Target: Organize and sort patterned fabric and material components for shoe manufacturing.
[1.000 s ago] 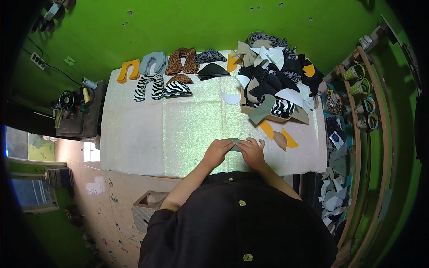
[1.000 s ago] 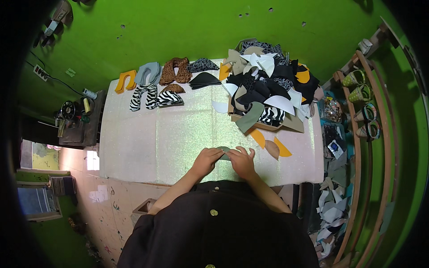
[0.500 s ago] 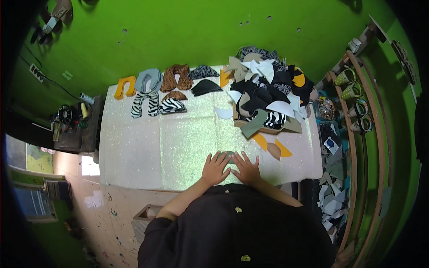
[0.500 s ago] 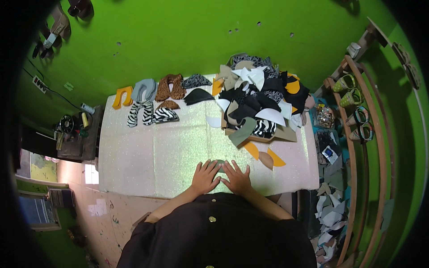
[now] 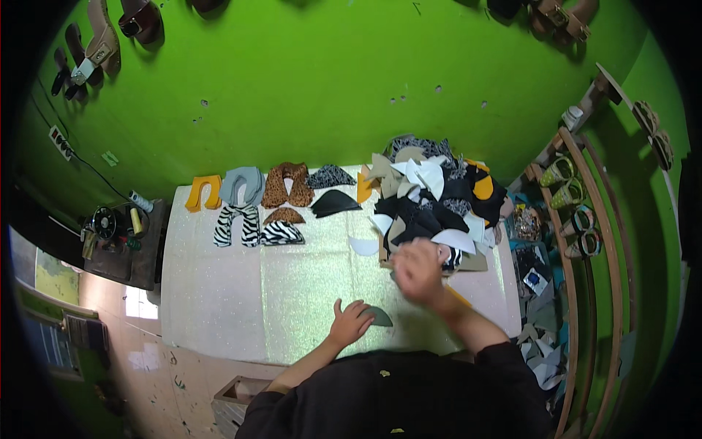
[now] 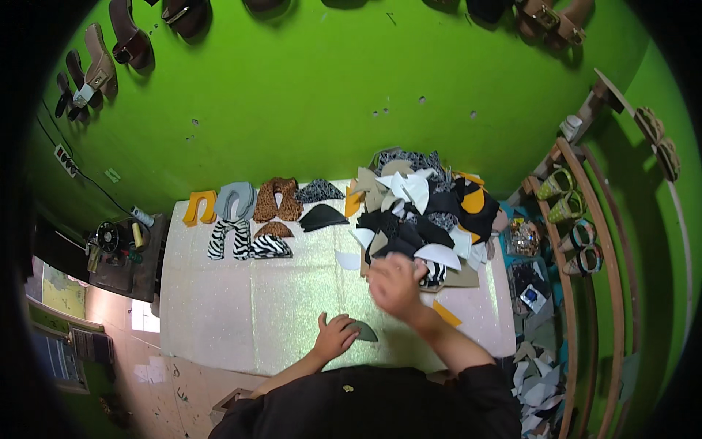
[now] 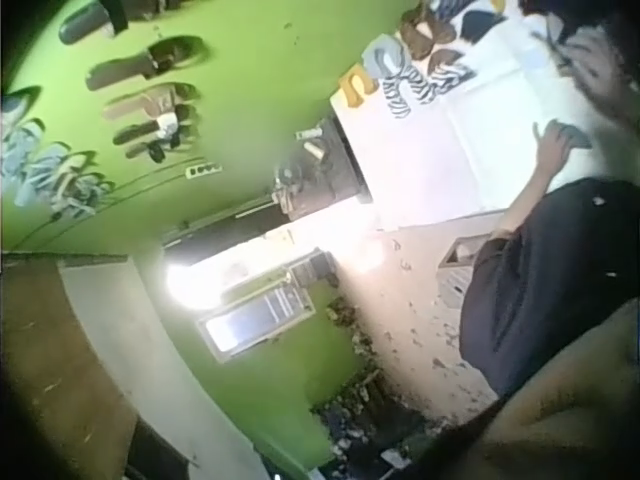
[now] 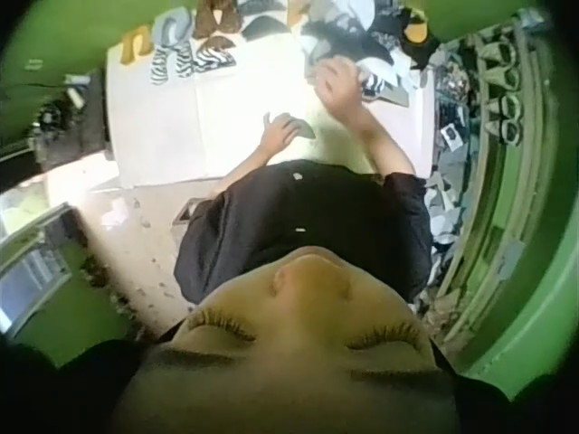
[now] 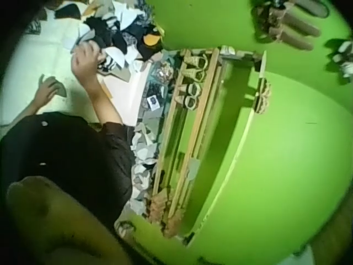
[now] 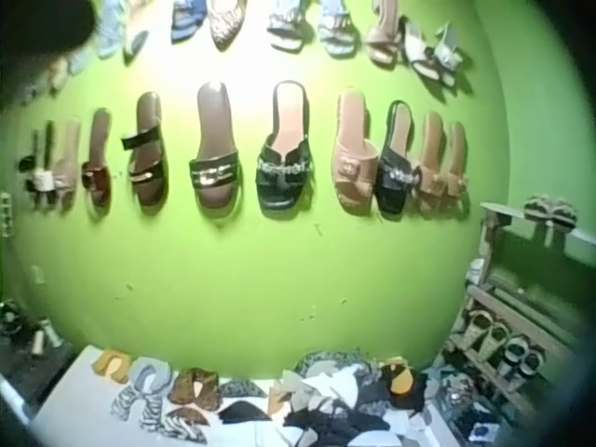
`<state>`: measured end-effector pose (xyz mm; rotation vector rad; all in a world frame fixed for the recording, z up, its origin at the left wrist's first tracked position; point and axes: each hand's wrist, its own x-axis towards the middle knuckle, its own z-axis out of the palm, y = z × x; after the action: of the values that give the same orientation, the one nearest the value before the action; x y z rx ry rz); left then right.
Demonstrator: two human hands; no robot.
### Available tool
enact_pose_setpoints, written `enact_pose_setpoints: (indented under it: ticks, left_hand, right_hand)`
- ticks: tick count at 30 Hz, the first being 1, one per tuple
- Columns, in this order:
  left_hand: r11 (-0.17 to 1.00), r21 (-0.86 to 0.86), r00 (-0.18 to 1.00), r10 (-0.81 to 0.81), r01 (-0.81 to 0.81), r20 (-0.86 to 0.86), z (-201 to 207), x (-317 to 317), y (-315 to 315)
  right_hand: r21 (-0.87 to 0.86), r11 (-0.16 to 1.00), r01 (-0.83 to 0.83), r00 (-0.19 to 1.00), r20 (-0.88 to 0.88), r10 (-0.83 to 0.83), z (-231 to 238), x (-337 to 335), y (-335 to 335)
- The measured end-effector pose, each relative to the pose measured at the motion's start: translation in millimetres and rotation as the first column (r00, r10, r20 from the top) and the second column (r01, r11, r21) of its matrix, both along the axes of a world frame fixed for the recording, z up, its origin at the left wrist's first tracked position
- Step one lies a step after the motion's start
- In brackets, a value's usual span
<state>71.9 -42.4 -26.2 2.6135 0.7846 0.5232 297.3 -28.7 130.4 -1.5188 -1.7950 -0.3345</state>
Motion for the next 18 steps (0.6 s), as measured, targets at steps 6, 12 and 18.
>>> enact_pose_setpoints:
  ticks: [6,12,18]
  left_hand:
    - [0.963,-0.127,0.959,0.252,-0.236,0.129,9.5,0.7,-0.9]
    - [0.873,-0.282,0.869,0.458,-0.399,0.187,-1.9,-3.1,0.8]
    - [0.873,-0.312,0.881,0.440,-0.376,0.172,0.9,-2.2,3.5]
  right_hand:
    - [-0.175,0.957,0.232,0.972,0.067,-0.223,16.1,89.7,164.3]
    - [-0.333,0.848,0.412,0.905,0.259,-0.338,-31.7,133.8,224.0]
    - [-0.467,0.715,0.521,0.851,0.353,-0.389,-33.1,139.5,236.6]
